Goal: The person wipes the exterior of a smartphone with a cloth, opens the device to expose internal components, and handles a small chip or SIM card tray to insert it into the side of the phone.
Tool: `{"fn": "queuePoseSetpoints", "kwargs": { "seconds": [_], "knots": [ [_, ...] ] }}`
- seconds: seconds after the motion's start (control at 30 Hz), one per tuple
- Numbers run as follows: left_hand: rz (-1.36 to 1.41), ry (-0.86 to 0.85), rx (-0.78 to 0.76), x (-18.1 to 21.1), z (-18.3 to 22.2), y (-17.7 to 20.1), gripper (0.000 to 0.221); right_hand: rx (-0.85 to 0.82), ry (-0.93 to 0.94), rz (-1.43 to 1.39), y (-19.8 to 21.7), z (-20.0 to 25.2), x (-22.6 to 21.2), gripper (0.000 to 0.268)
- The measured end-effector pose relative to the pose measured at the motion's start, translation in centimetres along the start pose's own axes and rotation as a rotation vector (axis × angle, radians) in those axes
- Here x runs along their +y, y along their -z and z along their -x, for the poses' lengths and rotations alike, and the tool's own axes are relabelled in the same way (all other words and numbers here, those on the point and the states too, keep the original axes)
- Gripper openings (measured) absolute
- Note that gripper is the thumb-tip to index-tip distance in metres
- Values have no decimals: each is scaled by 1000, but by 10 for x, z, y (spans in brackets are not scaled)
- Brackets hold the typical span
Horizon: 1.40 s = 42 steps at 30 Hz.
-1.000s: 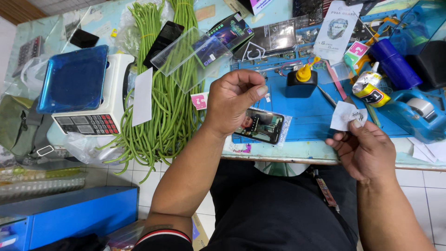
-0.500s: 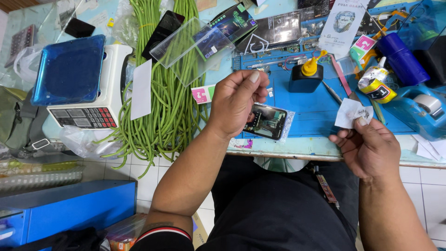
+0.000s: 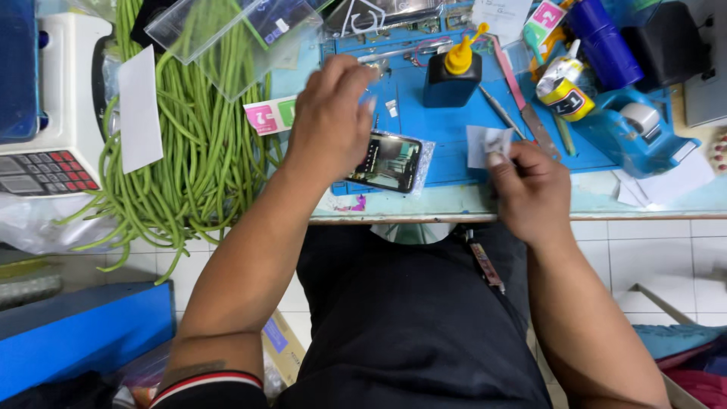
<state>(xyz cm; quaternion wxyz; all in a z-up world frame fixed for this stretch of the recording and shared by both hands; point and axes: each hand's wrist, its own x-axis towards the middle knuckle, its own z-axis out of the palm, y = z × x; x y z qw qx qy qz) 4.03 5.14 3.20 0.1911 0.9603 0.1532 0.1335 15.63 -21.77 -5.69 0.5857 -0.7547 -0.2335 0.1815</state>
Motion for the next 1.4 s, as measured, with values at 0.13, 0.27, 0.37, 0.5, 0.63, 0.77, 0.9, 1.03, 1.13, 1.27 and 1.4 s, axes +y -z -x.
{"fn": "queuePoseSetpoints", "kwargs": {
  "seconds": [0.13,0.27,0.37,0.5,0.63,0.77,0.9,1.03,1.13,1.27,1.4],
  "knots": [
    [-26,-136,-353,3,22,5,87,27,433,367,-18,-8,-26,6],
    [-112,-91,-522,5,24,3,104,-48,632,523,-40,-22,-31,27],
    [-128,-78,-576,2,23,-1,101,-117,689,645,-53,-29,-32,33],
    [-104,-156,-498,-6,26,-5,96,-174,715,739,-54,-26,-33,38],
    [-104,-224,-463,-10,25,-7,92,-185,747,769,-56,-22,-33,39],
    [-128,-268,-452,-14,25,-10,89,-248,741,769,-59,-16,-37,46],
    [-135,-285,-412,-16,26,-16,89,-254,700,720,-64,1,-36,46],
    [-111,-290,-413,-18,28,-13,86,-207,659,736,-69,10,-35,46],
    [-110,-281,-420,-18,30,-13,86,-187,588,792,-71,0,-31,43],
    [-119,-278,-408,-16,29,-14,86,-202,563,743,-68,-10,-29,37],
    [-99,-244,-432,-15,30,-16,87,-237,552,718,-66,1,-31,38]
  ]
}}
